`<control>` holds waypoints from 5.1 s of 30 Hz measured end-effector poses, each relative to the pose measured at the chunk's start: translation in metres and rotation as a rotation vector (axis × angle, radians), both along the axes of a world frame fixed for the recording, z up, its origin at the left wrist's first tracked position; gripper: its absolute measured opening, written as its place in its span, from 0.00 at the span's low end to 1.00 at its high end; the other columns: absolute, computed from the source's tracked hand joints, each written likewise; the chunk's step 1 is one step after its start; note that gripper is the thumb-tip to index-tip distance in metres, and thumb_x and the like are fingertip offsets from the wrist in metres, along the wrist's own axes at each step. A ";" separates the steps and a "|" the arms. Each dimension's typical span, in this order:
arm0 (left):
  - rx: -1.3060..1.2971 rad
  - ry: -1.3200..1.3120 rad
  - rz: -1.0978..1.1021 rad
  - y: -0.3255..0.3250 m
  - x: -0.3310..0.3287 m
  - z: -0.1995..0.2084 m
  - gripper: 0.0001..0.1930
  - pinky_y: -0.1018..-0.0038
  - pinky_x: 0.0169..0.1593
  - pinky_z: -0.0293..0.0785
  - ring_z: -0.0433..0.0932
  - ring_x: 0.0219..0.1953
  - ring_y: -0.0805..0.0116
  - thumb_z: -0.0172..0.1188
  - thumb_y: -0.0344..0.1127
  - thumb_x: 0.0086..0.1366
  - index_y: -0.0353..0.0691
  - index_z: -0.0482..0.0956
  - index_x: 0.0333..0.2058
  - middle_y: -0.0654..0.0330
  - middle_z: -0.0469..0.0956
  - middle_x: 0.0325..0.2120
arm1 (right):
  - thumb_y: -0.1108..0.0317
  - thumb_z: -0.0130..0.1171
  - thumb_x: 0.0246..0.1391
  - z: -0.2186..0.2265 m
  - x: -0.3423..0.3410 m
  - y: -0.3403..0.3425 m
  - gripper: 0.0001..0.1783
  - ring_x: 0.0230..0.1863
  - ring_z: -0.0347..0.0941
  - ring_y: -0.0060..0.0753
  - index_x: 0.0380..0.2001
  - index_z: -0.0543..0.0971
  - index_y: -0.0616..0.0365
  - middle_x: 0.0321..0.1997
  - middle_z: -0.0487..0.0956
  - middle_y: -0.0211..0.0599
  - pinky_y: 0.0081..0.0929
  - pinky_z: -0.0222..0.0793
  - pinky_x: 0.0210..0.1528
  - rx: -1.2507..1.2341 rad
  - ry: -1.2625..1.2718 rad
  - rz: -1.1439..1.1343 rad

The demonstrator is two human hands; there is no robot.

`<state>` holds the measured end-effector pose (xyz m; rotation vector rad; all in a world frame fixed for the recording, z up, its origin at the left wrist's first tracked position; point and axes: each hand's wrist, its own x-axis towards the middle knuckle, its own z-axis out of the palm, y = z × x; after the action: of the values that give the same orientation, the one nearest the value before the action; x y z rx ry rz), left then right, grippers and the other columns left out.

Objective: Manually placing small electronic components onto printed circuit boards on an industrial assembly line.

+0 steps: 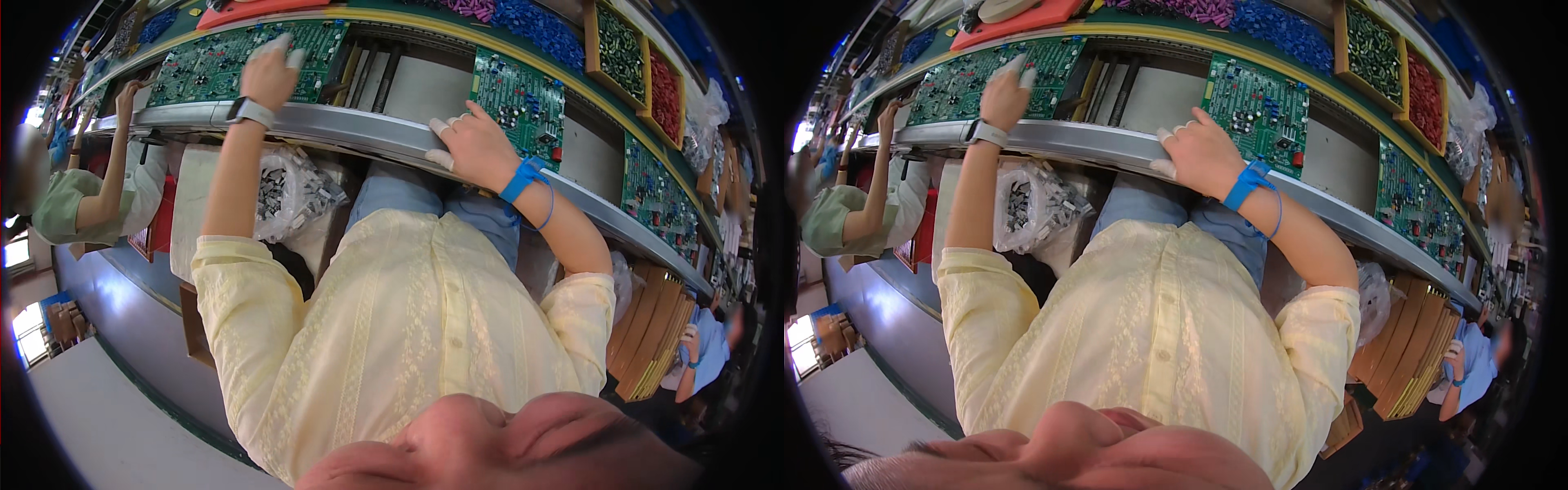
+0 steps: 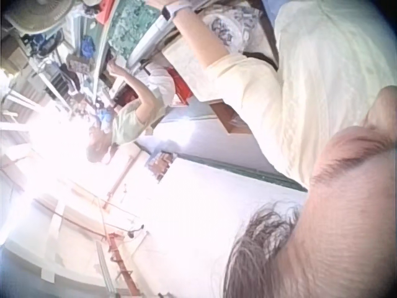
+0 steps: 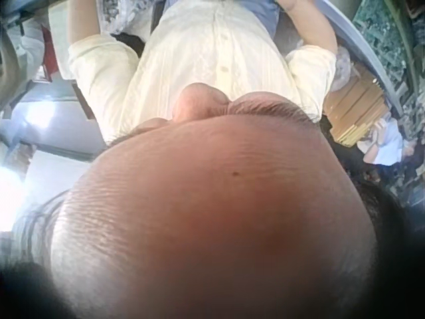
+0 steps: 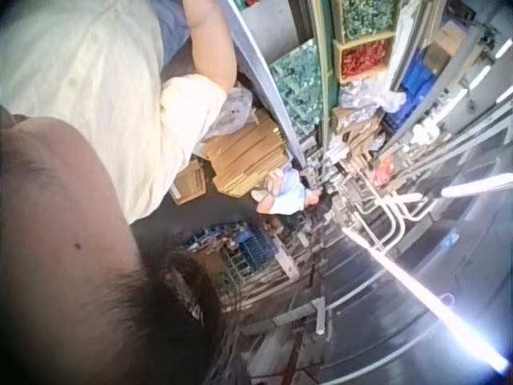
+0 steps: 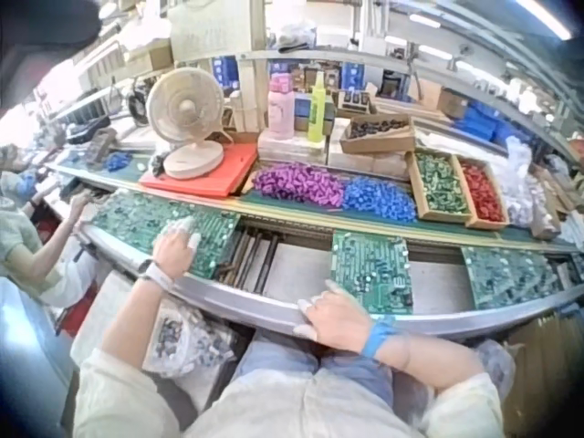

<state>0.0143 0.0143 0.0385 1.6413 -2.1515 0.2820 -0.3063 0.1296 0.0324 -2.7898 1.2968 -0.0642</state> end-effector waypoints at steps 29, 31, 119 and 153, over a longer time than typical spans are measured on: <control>0.254 -0.224 -0.514 -0.012 -0.135 0.037 0.18 0.60 0.50 0.64 0.74 0.39 0.51 0.51 0.42 0.59 0.40 0.73 0.45 0.48 0.77 0.32 | 0.53 0.54 0.50 -0.010 -0.140 0.045 0.23 0.34 0.71 0.40 0.41 0.74 0.62 0.25 0.75 0.41 0.41 0.58 0.55 -0.108 -0.107 -0.451; 0.086 -0.151 -0.574 -0.062 -0.154 0.031 0.15 0.62 0.45 0.68 0.73 0.40 0.51 0.54 0.37 0.57 0.40 0.75 0.42 0.50 0.77 0.33 | 0.53 0.54 0.49 -0.008 -0.140 0.045 0.23 0.34 0.71 0.40 0.41 0.74 0.62 0.25 0.75 0.41 0.41 0.59 0.54 -0.108 -0.112 -0.446; 0.475 -0.084 -0.812 -0.037 -0.108 -0.025 0.07 0.64 0.36 0.73 0.75 0.33 0.56 0.58 0.36 0.52 0.45 0.79 0.31 0.58 0.77 0.27 | 0.77 0.55 0.45 0.041 -0.133 -0.060 0.16 0.35 0.70 0.24 0.40 0.75 0.54 0.38 0.74 0.32 0.21 0.68 0.39 0.167 -0.783 -0.501; 0.171 0.418 -0.695 -0.131 -0.207 0.015 0.08 0.61 0.39 0.72 0.76 0.33 0.51 0.55 0.35 0.56 0.39 0.78 0.31 0.49 0.78 0.28 | 0.75 0.62 0.36 -0.005 -0.033 -0.039 0.15 0.34 0.71 0.43 0.33 0.75 0.58 0.32 0.75 0.39 0.33 0.69 0.37 0.080 -0.443 -0.179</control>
<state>-0.1924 -0.1164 0.0532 0.8277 -2.2797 -0.4226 -0.3391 0.0906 0.0276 -2.3930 1.3815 -0.5868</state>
